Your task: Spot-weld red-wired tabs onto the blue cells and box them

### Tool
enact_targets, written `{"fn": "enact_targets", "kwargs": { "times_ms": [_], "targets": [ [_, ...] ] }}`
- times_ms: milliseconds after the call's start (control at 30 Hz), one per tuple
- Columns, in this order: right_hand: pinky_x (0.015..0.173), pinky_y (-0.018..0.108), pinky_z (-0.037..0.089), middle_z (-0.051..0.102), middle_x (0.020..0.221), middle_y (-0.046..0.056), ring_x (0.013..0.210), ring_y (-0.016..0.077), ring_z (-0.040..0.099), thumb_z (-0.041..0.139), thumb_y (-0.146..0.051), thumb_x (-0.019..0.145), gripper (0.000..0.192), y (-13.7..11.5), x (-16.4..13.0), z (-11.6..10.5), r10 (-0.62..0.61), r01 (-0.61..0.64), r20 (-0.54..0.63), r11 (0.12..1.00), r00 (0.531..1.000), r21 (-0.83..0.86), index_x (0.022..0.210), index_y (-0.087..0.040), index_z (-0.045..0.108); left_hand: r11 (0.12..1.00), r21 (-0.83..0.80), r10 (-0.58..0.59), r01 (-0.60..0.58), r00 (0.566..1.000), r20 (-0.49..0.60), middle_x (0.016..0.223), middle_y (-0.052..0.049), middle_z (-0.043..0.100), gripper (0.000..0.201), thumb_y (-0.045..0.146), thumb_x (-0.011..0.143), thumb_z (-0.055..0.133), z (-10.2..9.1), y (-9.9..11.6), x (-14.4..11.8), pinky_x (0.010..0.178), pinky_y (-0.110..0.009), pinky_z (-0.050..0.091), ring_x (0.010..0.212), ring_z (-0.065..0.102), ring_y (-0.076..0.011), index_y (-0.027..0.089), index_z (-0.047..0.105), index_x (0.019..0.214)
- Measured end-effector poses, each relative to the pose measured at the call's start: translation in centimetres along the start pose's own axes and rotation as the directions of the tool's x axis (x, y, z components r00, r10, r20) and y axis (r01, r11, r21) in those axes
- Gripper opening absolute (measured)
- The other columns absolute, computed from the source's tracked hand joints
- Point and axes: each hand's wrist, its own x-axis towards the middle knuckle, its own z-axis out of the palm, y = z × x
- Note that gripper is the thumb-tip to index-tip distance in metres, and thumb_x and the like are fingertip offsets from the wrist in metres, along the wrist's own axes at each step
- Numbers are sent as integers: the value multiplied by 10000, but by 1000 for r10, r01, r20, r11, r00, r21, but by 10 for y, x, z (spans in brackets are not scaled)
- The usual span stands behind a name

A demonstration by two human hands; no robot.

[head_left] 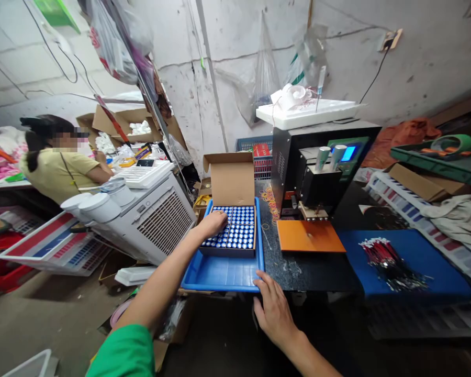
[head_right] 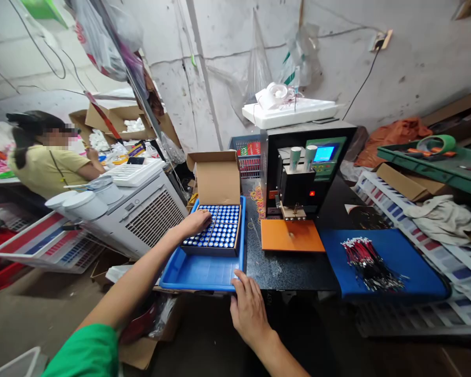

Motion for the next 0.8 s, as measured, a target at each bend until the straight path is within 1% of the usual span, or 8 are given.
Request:
{"fn": "enact_targets", "kwargs": {
  "times_ms": [133,333,567,800],
  "targets": [
    [983,490,539,577,1353,143,1199,273,590,462,-41,841,418,0,0,-1,11,-11,4,1000,1000,10,1229,-183,523,996,89,1,-6,998,65,938,-117,653,171,154,923,489,-3,1,4,860,-331,468,912,616,-227,135,649,862],
    [989,492,532,567,1366,145,1196,275,585,458,-43,841,423,2,0,-1,2,-2,-2,1000,1000,22,1236,-178,524,990,142,0,-14,995,104,955,-122,665,171,128,896,499,-9,1,8,859,-326,477,921,635,-230,132,668,866],
    [1003,495,516,554,1385,146,1224,277,561,460,-38,837,437,5,-2,2,-12,12,-11,1000,1000,27,1247,-173,529,981,189,-57,32,990,131,971,-125,678,174,154,889,508,-16,2,6,824,-315,496,939,643,-237,137,680,865],
    [1015,486,502,555,1385,146,1218,277,555,473,-35,821,465,7,-3,5,-14,14,-7,1000,1000,20,1264,-165,532,981,193,-5,-24,989,149,966,-85,669,152,147,885,508,-18,1,5,784,-278,481,911,639,-204,175,645,826]
  ]
}}
